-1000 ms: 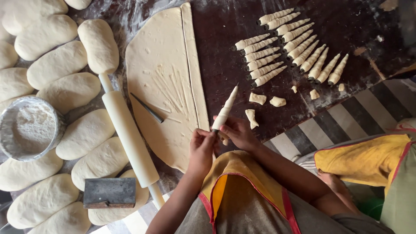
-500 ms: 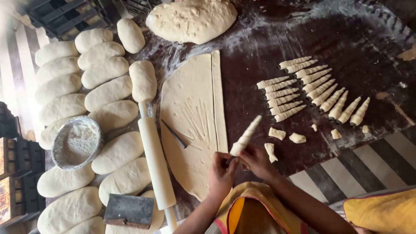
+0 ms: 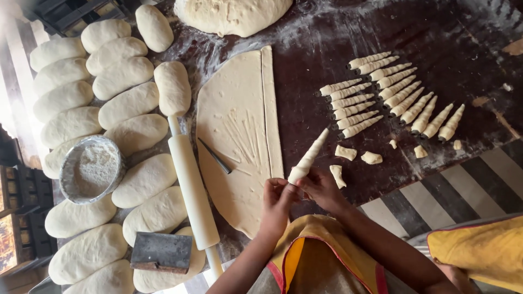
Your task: The person cuts strips from a flattened sheet of dough and wraps each strip around a metal cone mold, rolling and pressing the dough to coat the cone, then sets the finished cones in rows on the table. At the end the person gathers the dough-covered metal cones onto a black tray.
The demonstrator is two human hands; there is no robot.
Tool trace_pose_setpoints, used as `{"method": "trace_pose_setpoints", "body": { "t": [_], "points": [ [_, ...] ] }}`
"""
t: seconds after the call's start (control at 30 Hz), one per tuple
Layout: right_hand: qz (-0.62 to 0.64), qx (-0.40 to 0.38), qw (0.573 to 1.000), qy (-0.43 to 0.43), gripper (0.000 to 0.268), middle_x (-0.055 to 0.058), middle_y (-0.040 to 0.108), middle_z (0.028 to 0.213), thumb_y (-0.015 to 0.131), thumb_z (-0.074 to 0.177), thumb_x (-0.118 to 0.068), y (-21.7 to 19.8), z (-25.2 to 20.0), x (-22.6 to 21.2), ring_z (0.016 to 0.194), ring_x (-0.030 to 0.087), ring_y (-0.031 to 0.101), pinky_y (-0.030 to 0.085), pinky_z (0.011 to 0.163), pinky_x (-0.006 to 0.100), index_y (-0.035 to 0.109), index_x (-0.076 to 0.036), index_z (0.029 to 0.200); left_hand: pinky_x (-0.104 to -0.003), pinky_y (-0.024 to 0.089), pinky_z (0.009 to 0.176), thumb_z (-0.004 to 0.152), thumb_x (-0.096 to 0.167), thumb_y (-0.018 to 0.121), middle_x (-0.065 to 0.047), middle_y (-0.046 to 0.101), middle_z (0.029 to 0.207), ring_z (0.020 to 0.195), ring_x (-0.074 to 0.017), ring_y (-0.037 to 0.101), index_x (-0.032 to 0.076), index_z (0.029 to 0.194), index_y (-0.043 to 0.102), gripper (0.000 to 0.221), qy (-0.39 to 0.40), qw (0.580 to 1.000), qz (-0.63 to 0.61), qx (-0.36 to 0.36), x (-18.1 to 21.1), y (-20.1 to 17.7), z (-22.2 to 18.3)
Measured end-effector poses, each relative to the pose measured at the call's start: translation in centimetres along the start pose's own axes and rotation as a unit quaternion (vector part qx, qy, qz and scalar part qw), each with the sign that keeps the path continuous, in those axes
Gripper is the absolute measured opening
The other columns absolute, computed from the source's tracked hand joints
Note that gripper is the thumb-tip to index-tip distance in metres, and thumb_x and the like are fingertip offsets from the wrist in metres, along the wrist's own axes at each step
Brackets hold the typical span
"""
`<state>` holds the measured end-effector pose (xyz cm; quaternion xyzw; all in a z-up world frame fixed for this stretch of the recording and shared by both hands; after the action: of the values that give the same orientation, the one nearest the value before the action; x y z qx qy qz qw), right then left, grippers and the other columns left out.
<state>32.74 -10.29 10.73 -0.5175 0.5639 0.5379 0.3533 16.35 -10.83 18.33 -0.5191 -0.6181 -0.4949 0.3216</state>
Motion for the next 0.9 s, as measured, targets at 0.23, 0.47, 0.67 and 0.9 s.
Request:
{"method": "trace_pose_setpoints", "body": {
  "t": [0.23, 0.47, 0.67, 0.9],
  "points": [
    [-0.004, -0.016, 0.997, 0.074, 0.043, 0.001, 0.065, 0.084, 0.069, 0.097, -0.031, 0.2, -0.8, 0.5, 0.056, 0.006, 0.054, 0.047, 0.049, 0.022, 0.063, -0.002, 0.128, -0.032, 0.055, 0.066, 0.104, 0.007, 0.063, -0.012, 0.065, 0.088, 0.074, -0.0181, 0.062, 0.003, 0.102, 0.050, 0.014, 0.021, 0.998, -0.063, 0.006, -5.9, -2.0, 1.5],
    [0.051, 0.008, 0.998, 0.022, 0.051, 0.000, 0.073, 0.102, 0.069, 0.096, -0.031, -0.4, -0.6, -1.9, 0.076, 0.005, 0.064, 0.055, 0.063, 0.023, 0.057, -0.001, 0.135, -0.029, 0.058, 0.071, 0.098, 0.008, 0.055, -0.008, 0.068, 0.092, 0.079, -0.0145, 0.068, 0.009, 0.106, 0.051, 0.009, -0.096, 0.976, -0.190, -0.045, -2.5, 1.5, 0.3],
    [0.061, -0.122, 0.990, 0.040, 0.034, 0.002, 0.067, 0.094, 0.061, 0.111, -0.027, -1.2, -0.8, -2.3, 0.079, 0.008, 0.059, 0.050, 0.071, 0.024, 0.066, 0.005, 0.123, -0.030, 0.056, 0.067, 0.105, 0.004, 0.060, -0.011, 0.067, 0.089, 0.077, -0.0177, 0.066, 0.002, 0.105, 0.054, 0.007, -0.060, 0.964, -0.260, -0.009, -7.1, 0.5, 1.1],
    [0.095, -0.078, 0.988, 0.098, 0.030, 0.003, 0.070, 0.095, 0.067, 0.100, -0.024, -4.9, -0.5, -0.6, 0.083, 0.009, 0.064, 0.054, 0.074, 0.026, 0.066, -0.001, 0.118, -0.026, 0.059, 0.068, 0.096, 0.005, 0.068, -0.010, 0.072, 0.092, 0.081, -0.0147, 0.072, 0.002, 0.108, 0.057, 0.016, 0.140, 0.958, 0.238, 0.072, -2.5, 5.0, -0.1]
  ]
}}
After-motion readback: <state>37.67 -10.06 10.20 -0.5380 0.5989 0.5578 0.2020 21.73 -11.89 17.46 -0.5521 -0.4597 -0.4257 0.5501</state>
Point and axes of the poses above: each hand's wrist, its own z-axis towards the middle knuckle, its own y-axis out of the palm, x = y × z, the point moved 4 cm from there along z, towards the middle knuckle
